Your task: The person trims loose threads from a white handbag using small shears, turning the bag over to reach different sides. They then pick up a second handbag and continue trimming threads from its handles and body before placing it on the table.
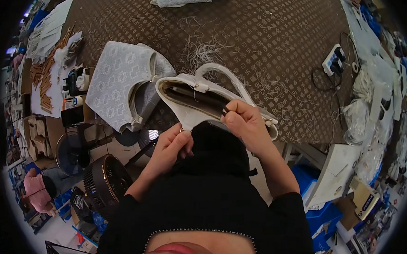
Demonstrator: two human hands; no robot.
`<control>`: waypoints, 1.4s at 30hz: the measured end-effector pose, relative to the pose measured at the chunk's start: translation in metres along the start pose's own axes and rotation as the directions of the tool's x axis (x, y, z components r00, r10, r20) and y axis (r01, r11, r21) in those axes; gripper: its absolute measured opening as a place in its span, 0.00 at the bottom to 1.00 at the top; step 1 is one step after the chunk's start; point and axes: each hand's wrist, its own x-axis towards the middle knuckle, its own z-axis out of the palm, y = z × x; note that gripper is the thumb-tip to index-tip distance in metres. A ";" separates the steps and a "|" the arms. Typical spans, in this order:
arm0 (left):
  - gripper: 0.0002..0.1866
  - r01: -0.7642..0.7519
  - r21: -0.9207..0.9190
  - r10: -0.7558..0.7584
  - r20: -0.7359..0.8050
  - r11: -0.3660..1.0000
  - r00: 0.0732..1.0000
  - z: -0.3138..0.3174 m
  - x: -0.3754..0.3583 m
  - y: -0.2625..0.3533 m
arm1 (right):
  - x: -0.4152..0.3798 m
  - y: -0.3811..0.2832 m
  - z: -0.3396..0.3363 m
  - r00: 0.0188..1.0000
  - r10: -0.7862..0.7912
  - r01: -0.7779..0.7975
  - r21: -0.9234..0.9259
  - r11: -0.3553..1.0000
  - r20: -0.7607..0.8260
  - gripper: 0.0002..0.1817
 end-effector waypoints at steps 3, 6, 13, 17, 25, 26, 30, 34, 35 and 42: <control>0.13 -0.002 0.027 0.002 -0.013 1.000 1.000 0.000 0.000 0.000 | -0.005 -0.009 0.010 0.993 0.091 -0.097 -0.092 0.991 -0.076 0.12; 0.13 0.012 0.041 -0.012 -0.004 0.999 1.000 0.001 -0.001 0.005 | -0.007 -0.008 0.018 0.980 0.156 -0.184 -0.271 0.945 -0.122 0.12; 0.11 -0.013 0.043 0.014 -0.023 0.999 1.000 0.004 -0.001 0.003 | 0.002 -0.006 0.036 0.986 0.156 -0.166 -0.442 0.881 -0.058 0.15; 0.11 -0.003 0.095 0.003 -0.003 0.995 1.000 0.005 -0.001 0.002 | 0.008 0.001 0.039 0.988 0.153 -0.134 -0.550 0.825 -0.012 0.12; 0.11 -0.026 0.057 0.026 0.002 0.998 1.000 0.002 -0.003 0.002 | 0.005 -0.003 0.037 0.989 -0.049 0.012 -0.254 0.967 -0.141 0.08; 0.11 -0.026 0.056 0.026 0.004 0.998 1.000 0.001 -0.003 0.001 | 0.001 -0.008 0.036 0.983 -0.114 0.085 -0.191 0.978 -0.147 0.07; 0.13 -0.017 0.074 0.022 -0.058 0.997 0.998 -0.007 -0.002 -0.004 | -0.014 -0.012 0.009 0.881 -0.431 0.426 -0.071 0.902 -0.195 0.09; 0.18 -0.021 0.467 0.128 -0.198 0.884 0.972 -0.023 0.003 0.003 | -0.003 -0.021 -0.016 0.774 -0.498 0.246 -0.540 0.805 -0.391 0.12; 0.21 0.027 0.573 0.151 -0.261 0.819 0.954 -0.027 0.004 0.007 | -0.001 -0.022 -0.019 0.685 -0.615 0.046 -0.819 0.571 -0.390 0.13; 0.17 0.054 0.765 0.201 -0.235 0.642 0.951 -0.046 0.006 0.034 | 0.003 -0.001 -0.020 0.838 -0.340 -0.050 -0.680 0.732 -0.427 0.14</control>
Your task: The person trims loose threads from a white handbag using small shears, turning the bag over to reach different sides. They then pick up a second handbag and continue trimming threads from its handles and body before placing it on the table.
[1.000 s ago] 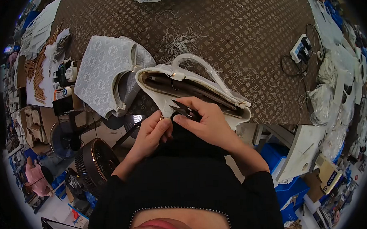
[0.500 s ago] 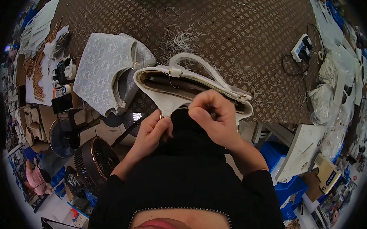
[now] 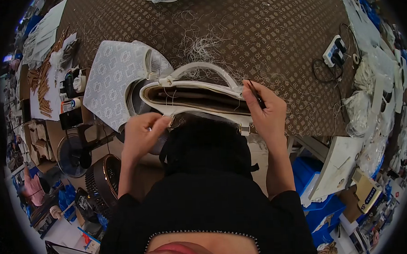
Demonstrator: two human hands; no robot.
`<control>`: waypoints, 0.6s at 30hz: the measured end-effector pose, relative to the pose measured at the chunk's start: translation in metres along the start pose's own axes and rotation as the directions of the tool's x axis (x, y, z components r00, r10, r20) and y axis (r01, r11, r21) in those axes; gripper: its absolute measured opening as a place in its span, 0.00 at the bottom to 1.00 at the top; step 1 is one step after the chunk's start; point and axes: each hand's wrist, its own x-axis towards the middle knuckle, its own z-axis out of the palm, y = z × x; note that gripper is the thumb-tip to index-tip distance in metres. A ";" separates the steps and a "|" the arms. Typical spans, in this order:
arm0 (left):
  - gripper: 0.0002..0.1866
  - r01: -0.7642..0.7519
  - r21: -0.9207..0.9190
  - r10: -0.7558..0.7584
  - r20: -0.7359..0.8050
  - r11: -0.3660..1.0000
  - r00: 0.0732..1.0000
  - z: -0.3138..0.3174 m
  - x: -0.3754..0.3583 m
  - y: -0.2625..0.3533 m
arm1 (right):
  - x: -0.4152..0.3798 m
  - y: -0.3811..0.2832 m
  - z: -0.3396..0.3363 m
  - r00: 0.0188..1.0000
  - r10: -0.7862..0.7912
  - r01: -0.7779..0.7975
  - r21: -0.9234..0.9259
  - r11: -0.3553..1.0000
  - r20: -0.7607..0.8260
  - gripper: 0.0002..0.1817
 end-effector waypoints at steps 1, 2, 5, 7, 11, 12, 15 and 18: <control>0.16 -0.035 -0.115 0.021 -0.122 0.993 0.992 -0.006 0.003 -0.002 | 0.000 0.002 0.002 1.000 0.001 -0.001 0.002 1.000 -0.003 0.14; 0.17 -0.169 0.005 0.164 -0.271 0.986 0.949 -0.017 0.011 -0.007 | 0.000 0.004 0.004 1.000 0.019 -0.018 0.023 1.000 -0.017 0.14; 0.20 -0.422 0.217 0.474 -0.403 0.880 0.783 -0.023 0.047 -0.008 | 0.001 0.002 0.005 0.998 0.049 -0.047 0.064 0.997 -0.034 0.14; 0.20 -0.482 0.117 0.489 -0.369 0.868 0.791 -0.003 0.075 -0.015 | 0.004 0.001 0.006 0.997 0.061 -0.057 0.086 0.995 -0.041 0.14; 0.19 -0.223 -0.157 0.237 0.072 0.962 0.969 -0.003 0.093 -0.005 | -0.001 -0.009 -0.001 0.989 -0.053 0.062 0.063 0.996 -0.134 0.16; 0.19 -0.227 -0.157 0.242 0.080 0.961 0.967 0.000 0.095 -0.007 | -0.005 -0.013 -0.004 0.980 -0.071 0.093 0.116 0.989 -0.183 0.18; 0.19 -0.081 -0.508 0.177 0.145 0.858 0.973 0.015 0.097 -0.017 | -0.021 -0.016 -0.008 0.950 -0.223 0.260 0.156 0.953 -0.218 0.18; 0.20 0.207 -0.681 0.042 0.330 0.702 0.943 0.031 0.078 -0.002 | -0.031 -0.020 0.010 0.968 -0.233 0.249 0.304 0.919 -0.088 0.12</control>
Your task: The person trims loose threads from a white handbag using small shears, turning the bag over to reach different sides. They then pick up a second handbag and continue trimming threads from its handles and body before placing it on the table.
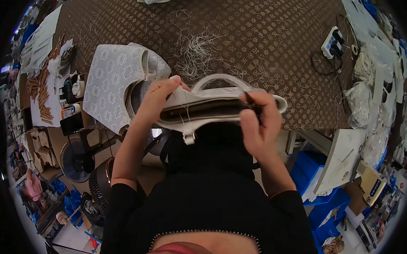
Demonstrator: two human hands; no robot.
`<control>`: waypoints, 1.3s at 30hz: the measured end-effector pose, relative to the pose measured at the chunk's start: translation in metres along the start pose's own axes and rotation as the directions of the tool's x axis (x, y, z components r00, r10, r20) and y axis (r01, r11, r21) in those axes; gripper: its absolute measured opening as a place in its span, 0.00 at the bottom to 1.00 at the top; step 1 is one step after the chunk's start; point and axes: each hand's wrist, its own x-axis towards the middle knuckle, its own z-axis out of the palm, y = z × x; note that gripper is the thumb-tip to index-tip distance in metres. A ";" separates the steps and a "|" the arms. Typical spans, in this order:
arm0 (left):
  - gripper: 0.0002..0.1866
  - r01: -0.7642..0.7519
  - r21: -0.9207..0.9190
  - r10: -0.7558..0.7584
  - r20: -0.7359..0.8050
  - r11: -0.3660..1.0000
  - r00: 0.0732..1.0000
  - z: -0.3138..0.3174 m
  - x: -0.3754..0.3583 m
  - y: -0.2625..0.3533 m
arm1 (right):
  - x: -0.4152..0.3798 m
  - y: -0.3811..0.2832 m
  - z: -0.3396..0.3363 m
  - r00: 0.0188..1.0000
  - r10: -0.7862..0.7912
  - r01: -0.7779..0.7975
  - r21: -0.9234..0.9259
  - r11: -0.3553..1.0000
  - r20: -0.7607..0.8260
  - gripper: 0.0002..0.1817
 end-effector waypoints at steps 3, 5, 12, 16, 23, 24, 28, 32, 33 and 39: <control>0.21 0.148 -0.107 -0.142 0.067 0.983 0.988 0.022 -0.011 -0.013 | -0.014 0.008 0.020 0.981 0.094 -0.094 -0.013 0.996 0.169 0.11; 0.20 0.196 -0.255 -0.179 0.091 0.947 0.980 0.031 -0.016 -0.023 | -0.021 0.007 0.027 0.957 0.149 -0.150 -0.015 0.989 0.250 0.11; 0.18 0.243 -0.389 -0.211 0.122 0.889 0.970 0.034 -0.023 -0.030 | -0.039 0.020 0.022 0.952 0.221 -0.186 -0.174 0.967 0.210 0.14; 0.18 0.232 -0.413 -0.208 0.103 0.880 0.973 0.037 -0.024 -0.033 | -0.041 0.025 0.021 0.952 0.231 -0.208 -0.131 0.969 0.201 0.16; 0.19 0.213 -0.420 -0.198 0.082 0.882 0.977 0.042 -0.027 -0.033 | -0.037 0.024 0.023 0.966 0.164 -0.128 -0.184 0.975 0.197 0.17; 0.19 0.205 -0.423 -0.193 0.073 0.882 0.979 0.042 -0.027 -0.033 | -0.037 0.024 0.024 0.966 0.165 -0.129 -0.184 0.975 0.198 0.17; 0.20 0.227 -0.449 -0.220 0.069 0.864 0.973 0.043 -0.028 -0.031 | -0.038 0.028 0.024 0.972 0.126 -0.086 -0.201 0.976 0.197 0.18; 0.19 0.229 -0.458 -0.224 0.066 0.859 0.972 0.043 -0.028 -0.032 | -0.039 0.027 0.024 0.973 0.142 -0.104 -0.206 0.973 0.183 0.18; 0.19 0.230 -0.462 -0.229 0.058 0.857 0.972 0.043 -0.027 -0.033 | -0.039 0.028 0.025 0.973 0.142 -0.104 -0.205 0.973 0.182 0.18; 0.18 0.198 -0.435 -0.209 0.023 0.878 0.978 0.043 -0.027 -0.038 | -0.038 0.027 0.026 0.974 0.149 -0.110 -0.219 0.970 0.171 0.18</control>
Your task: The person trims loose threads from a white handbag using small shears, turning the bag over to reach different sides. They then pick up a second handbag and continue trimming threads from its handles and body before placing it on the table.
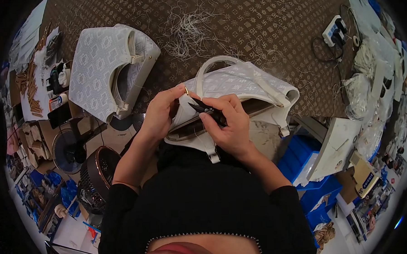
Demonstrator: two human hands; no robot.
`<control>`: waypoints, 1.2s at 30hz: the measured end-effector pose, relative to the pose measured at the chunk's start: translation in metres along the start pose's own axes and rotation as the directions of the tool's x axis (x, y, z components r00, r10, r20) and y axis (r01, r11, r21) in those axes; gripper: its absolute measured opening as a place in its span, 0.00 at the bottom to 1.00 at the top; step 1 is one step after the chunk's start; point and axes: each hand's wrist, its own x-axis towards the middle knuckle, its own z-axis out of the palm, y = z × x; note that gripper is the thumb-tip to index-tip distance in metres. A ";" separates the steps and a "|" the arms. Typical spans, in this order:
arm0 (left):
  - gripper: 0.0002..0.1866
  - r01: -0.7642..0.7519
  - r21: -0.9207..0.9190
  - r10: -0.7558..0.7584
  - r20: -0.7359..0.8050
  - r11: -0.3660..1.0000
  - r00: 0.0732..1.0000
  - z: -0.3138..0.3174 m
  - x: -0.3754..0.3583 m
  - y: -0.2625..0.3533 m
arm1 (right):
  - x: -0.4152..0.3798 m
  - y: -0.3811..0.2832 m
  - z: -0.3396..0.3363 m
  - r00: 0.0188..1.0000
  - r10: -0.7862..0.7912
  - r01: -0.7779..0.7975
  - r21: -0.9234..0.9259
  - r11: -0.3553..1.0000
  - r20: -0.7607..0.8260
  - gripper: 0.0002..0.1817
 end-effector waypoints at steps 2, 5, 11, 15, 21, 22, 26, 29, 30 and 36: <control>0.18 -0.002 0.006 0.002 -0.003 1.000 1.000 -0.001 0.001 -0.002 | 0.001 0.000 0.000 1.000 -0.023 0.023 -0.008 1.000 -0.003 0.17; 0.18 -0.017 0.022 0.017 -0.013 1.000 1.000 0.001 -0.001 -0.001 | 0.002 -0.003 0.001 1.000 -0.011 0.011 -0.010 1.000 -0.009 0.17; 0.19 -0.046 0.037 0.046 -0.022 0.998 0.999 0.001 -0.002 -0.005 | 0.004 -0.007 0.001 1.000 -0.003 0.003 -0.003 1.000 -0.007 0.16; 0.18 -0.057 0.088 0.060 -0.034 0.995 0.998 0.009 -0.007 -0.003 | 0.004 -0.011 0.004 1.000 0.017 -0.017 0.014 1.000 -0.020 0.15; 0.19 0.028 0.018 -0.029 0.058 0.999 0.998 0.000 -0.005 -0.004 | 0.002 0.001 0.007 0.996 0.090 -0.083 0.225 0.971 -0.022 0.06; 0.19 0.027 0.018 -0.028 0.058 0.999 0.998 0.001 -0.006 -0.002 | 0.001 0.002 0.005 0.996 0.092 -0.089 0.233 0.968 -0.002 0.05; 0.19 0.048 -0.071 -0.044 0.050 0.996 0.998 0.004 -0.003 -0.002 | -0.003 0.008 0.003 0.984 0.152 -0.176 0.524 0.833 0.089 0.06; 0.19 0.064 -0.088 -0.060 0.048 0.994 0.997 0.001 -0.001 -0.006 | 0.000 0.005 0.002 0.988 0.155 -0.108 0.786 0.609 0.015 0.08; 0.20 0.067 -0.078 -0.063 0.054 0.995 0.997 0.000 -0.001 -0.006 | 0.005 0.002 -0.001 0.988 0.154 -0.109 0.786 0.608 0.017 0.08; 0.19 0.054 -0.105 -0.049 0.049 0.993 0.998 0.003 -0.001 -0.003 | 0.012 -0.010 -0.026 0.975 0.219 -0.179 0.742 0.646 0.044 0.08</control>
